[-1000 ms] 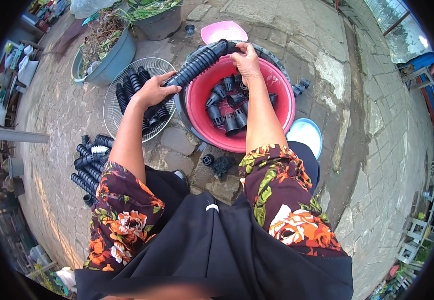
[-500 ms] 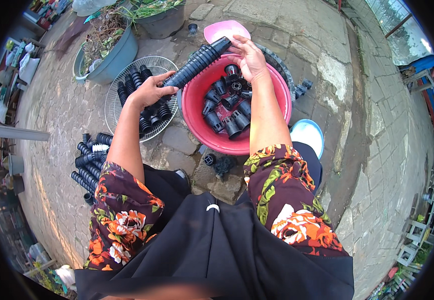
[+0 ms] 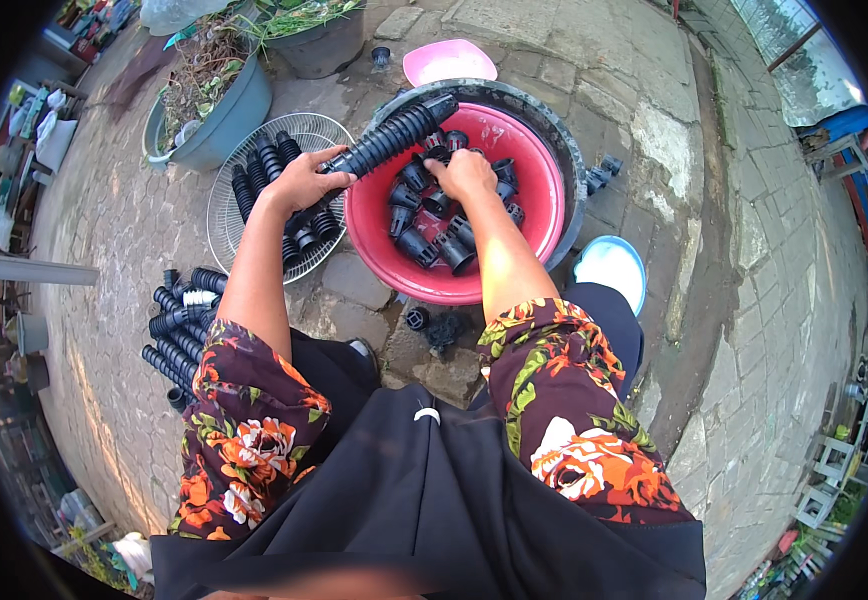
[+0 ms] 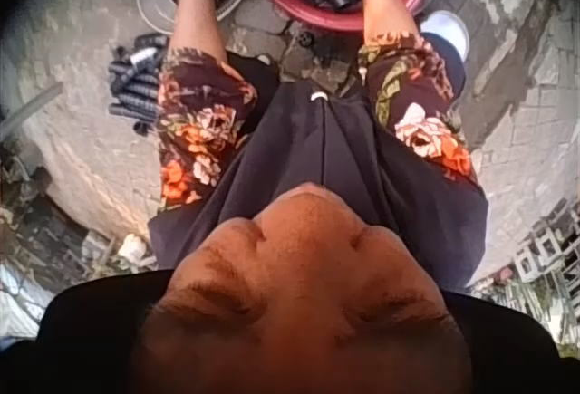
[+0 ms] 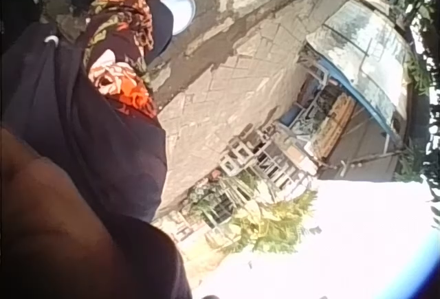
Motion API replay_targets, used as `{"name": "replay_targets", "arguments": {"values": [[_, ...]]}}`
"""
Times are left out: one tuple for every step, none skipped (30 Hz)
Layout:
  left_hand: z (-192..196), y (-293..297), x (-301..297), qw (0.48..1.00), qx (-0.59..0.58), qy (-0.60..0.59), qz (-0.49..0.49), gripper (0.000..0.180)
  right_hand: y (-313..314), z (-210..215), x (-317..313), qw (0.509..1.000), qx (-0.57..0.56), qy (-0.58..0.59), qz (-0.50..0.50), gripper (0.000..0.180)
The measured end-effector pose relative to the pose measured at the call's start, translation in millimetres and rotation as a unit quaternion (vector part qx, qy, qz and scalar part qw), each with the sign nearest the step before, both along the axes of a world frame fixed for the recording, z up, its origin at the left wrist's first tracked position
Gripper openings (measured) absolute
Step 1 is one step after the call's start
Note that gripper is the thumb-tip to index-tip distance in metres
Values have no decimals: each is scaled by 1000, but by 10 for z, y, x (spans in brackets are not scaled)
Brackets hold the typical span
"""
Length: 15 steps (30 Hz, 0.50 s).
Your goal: Sorting and assembling plastic net pots and corrugated tubes for a hydroponic gardening system.
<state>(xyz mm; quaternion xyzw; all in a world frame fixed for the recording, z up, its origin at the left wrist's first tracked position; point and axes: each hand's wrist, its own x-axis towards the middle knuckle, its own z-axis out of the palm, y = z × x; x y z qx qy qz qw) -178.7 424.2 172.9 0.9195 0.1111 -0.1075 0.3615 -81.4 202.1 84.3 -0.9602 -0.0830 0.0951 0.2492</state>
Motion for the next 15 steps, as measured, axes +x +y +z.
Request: {"name": "replay_targets", "arguments": {"values": [[43,-7,-20,1000,-6,18,17,65,70,84,-145,998,-54,7,43,55],[51,-7,-9,1000,-6,16,17,65,109,163,-256,991,-108,12,84,55],[62,-14,10,1000,-5,17,18,65,136,93,-302,990,-114,3,84,53],[72,-19,23,1000,-4,18,20,66,151,-38,-329,989,-120,-6,85,51],[80,-25,29,1000,-3,18,19,66,142,-163,-349,988,-117,-36,93,52],[87,-37,31,1000,1,13,18,66,125,-246,-352,982,-142,-45,117,42],[89,-45,33,1000,5,8,17,66,118,-329,-317,986,-137,-23,96,37],[94,-45,40,1000,5,7,17,66,118,-353,-260,988,-132,-2,77,33],[91,-39,48,1000,7,12,17,67,115,-373,-201,993,-107,3,48,29],[97,-43,59,1000,8,16,17,67,67,-389,-146,993,-107,2,47,29],[87,1,19,1000,10,17,24,67,98,-263,-149,995,-86,11,40,29],[91,10,-2,1000,8,16,26,67,78,-116,-147,997,-67,18,27,30],[92,21,-20,999,5,15,28,67,57,-13,-75,999,-5,43,-16,27],[87,4,6,1000,4,12,23,67,-26,-7,38,996,50,3,-77,26],[49,35,15,999,-19,19,21,67,-75,58,115,989,87,-18,-117,25]]}}
